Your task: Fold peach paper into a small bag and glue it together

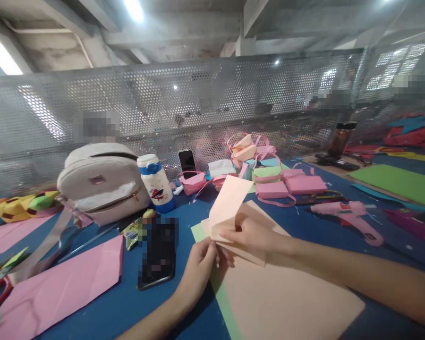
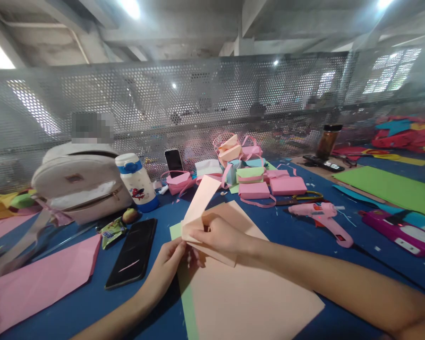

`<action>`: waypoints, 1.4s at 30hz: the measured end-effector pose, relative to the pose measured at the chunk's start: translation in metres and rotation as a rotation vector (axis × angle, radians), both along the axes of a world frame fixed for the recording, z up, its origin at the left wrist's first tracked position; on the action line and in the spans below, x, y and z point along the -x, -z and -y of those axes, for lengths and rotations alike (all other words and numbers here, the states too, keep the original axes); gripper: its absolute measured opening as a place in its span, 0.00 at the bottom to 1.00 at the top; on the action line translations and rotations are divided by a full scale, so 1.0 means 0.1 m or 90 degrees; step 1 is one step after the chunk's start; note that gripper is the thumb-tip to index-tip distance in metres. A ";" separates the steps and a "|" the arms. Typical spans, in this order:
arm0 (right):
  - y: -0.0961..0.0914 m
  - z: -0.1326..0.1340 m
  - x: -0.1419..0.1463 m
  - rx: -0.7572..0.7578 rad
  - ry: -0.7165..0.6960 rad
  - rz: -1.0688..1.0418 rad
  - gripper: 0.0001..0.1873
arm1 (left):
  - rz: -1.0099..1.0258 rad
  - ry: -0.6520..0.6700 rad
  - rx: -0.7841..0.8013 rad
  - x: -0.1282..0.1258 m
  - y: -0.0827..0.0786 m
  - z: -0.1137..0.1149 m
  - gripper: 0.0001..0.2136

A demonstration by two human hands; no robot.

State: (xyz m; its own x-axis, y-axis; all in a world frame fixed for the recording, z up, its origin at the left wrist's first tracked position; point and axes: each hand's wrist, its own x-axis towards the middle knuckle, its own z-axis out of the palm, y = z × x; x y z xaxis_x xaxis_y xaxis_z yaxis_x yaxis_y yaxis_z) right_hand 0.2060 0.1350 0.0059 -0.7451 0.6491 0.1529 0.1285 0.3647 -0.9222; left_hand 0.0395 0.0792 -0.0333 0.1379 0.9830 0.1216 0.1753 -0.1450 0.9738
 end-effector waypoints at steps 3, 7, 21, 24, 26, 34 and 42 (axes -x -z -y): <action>0.02 -0.02 0.01 -0.044 0.033 0.031 0.16 | 0.021 -0.026 0.011 -0.01 -0.01 0.01 0.24; 0.01 -0.04 0.00 -0.229 0.087 0.050 0.13 | 0.077 -0.015 0.033 -0.02 -0.01 0.01 0.25; -0.02 0.01 0.01 -0.372 0.144 0.055 0.05 | 0.181 -0.032 0.031 0.03 0.05 -0.02 0.22; -0.07 -0.03 -0.01 -0.439 0.138 0.077 0.07 | 0.148 -0.020 -0.010 0.02 0.01 0.00 0.19; -0.11 -0.06 -0.02 -0.432 0.131 0.074 0.07 | 0.087 -0.018 -0.039 0.02 -0.03 0.01 0.18; -0.14 -0.16 -0.07 -0.250 0.087 -0.028 0.09 | 0.134 -0.131 -0.082 0.04 -0.12 -0.03 0.18; -0.09 -0.05 -0.01 0.095 0.004 -0.063 0.12 | 0.099 -0.149 -0.071 0.09 -0.07 -0.06 0.20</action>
